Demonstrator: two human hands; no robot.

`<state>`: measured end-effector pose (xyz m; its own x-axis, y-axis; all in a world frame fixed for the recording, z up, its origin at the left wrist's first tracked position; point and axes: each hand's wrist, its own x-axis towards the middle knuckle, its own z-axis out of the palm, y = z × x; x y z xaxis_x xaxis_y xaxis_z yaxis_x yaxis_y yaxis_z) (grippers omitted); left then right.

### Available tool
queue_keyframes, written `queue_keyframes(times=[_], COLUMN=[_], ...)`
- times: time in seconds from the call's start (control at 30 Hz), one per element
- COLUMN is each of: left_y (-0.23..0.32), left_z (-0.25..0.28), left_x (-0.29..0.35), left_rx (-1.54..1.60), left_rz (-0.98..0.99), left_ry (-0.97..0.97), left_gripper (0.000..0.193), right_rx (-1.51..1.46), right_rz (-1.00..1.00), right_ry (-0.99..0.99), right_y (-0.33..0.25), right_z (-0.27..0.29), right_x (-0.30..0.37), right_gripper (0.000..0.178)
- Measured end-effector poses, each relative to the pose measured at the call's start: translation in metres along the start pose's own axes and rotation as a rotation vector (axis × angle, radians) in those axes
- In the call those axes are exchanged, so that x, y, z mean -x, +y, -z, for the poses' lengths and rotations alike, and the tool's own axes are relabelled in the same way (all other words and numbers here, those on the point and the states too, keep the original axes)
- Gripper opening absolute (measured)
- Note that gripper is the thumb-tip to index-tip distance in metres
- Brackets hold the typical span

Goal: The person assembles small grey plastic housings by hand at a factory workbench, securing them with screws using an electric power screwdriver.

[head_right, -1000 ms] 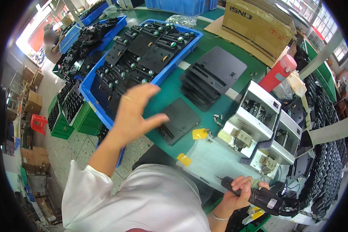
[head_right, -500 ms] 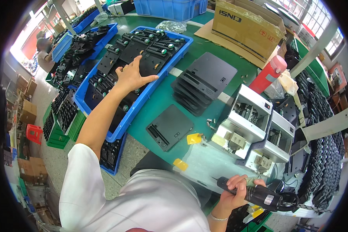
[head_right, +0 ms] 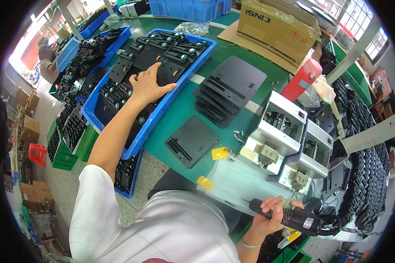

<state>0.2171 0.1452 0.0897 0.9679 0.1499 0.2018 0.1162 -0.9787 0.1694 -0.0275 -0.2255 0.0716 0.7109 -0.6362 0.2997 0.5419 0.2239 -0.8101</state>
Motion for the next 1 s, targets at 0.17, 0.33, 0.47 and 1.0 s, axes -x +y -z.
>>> queue_keyframes(times=[0.17,0.33,0.47,1.0], left_y=[-0.004,-0.003,-0.012,0.029], left_z=[-0.002,-0.003,0.008,0.070], left_x=[-0.002,-0.004,0.009,0.182], left_rx=[-0.018,0.098,0.146,0.419], left_rz=[-0.009,-0.039,-0.054,-0.728], left_ry=[0.038,0.165,0.252,-0.027], left_gripper=[0.104,0.101,0.098,0.086], right_rx=[-0.003,0.008,0.009,-0.023], right_rz=[-0.020,-0.013,-0.017,0.021], right_ry=[-0.123,-0.071,-0.039,-0.093], right_y=[0.002,0.004,0.004,-0.016], right_z=[-0.002,-0.008,-0.002,0.022], right_x=[0.001,0.002,0.001,-0.007], right_gripper=[0.036,0.036,0.039,0.034])
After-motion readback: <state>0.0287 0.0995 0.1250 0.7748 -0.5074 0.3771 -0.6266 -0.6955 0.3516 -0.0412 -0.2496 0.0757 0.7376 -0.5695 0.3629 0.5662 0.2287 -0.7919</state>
